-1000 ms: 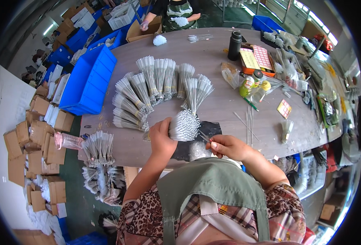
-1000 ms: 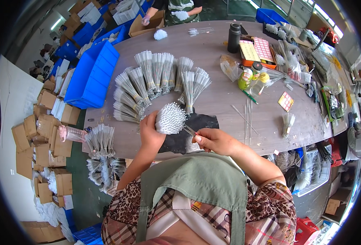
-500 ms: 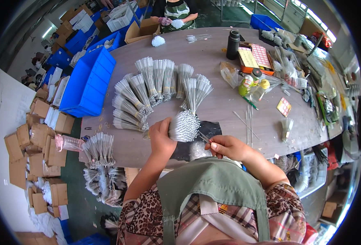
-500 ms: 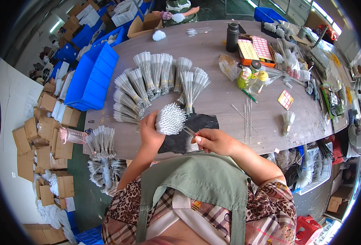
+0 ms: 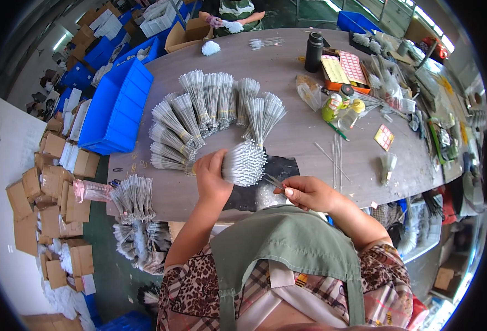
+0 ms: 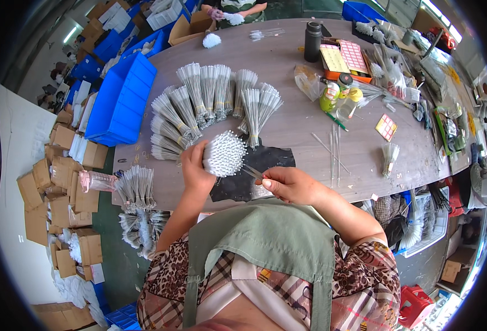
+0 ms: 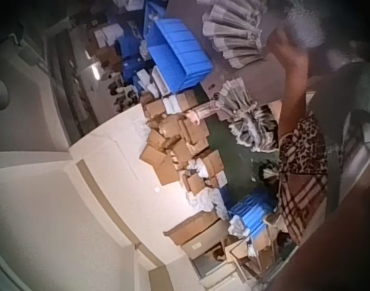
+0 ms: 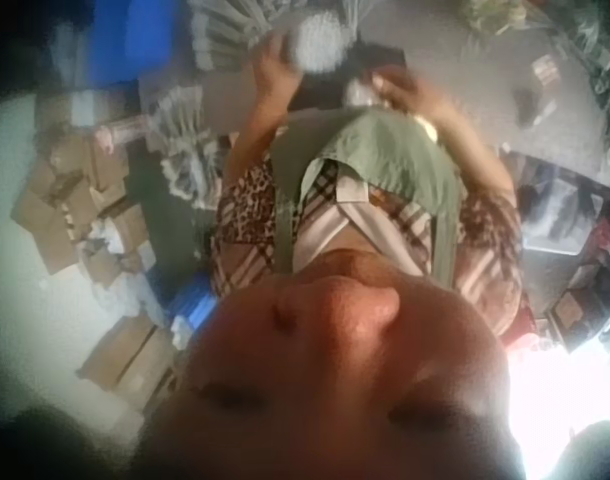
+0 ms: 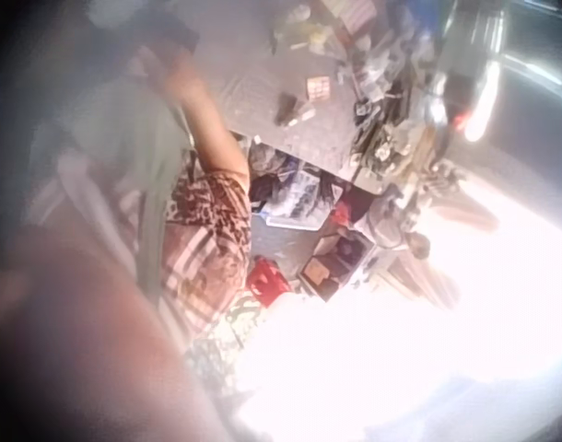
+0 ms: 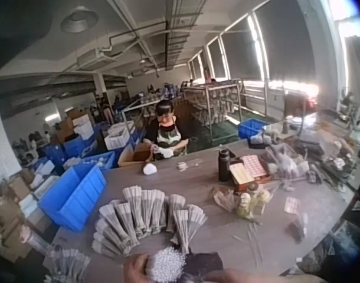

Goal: The person trims the ends of bundles of wire brushes using shears. They hold a bundle in one hand and use the shears in the other to cut the tips, then place the finished bundles on the table. The process is repeated for multiple bundles throughout the video.

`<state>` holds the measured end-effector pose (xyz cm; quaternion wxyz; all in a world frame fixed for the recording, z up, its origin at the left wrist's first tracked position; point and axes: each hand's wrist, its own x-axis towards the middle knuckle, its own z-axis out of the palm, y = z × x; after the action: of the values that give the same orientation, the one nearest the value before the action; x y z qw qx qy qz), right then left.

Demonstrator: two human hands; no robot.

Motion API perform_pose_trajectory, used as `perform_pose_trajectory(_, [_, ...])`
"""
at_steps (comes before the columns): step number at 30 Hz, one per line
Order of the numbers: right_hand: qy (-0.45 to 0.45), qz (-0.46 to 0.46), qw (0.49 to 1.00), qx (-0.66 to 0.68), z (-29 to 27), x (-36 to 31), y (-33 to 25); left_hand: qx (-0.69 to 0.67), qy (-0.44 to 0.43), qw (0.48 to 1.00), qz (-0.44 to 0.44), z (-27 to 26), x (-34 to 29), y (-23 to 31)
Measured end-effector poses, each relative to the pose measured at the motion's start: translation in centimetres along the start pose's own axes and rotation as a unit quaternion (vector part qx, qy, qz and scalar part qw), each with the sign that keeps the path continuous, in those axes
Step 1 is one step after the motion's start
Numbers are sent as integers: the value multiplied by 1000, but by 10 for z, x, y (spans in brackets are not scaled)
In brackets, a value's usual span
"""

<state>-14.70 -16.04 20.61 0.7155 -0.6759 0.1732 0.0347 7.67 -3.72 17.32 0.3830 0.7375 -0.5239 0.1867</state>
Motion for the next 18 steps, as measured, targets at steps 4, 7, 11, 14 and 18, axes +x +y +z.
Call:
perform_pose_trajectory(4, [6,-5,998,-63,-1,-1,-2,-3,11,1000,19,-2,5,-2])
perform_pose_trajectory(7, [7,-29,994,-105,-1,-1,-7,0,18,1000,22,-1,6,-4])
perform_pose_trajectory(11, [11,-55,991,-118,0,2,-2,-9,19,999,26,-5,8,-3])
perform_pose_trajectory(14, [17,-68,990,-120,0,2,0,-10,23,999,40,-4,9,-5])
perform_pose_trajectory(18, [18,-78,989,-125,0,2,1,-14,22,999,43,-6,10,-5])
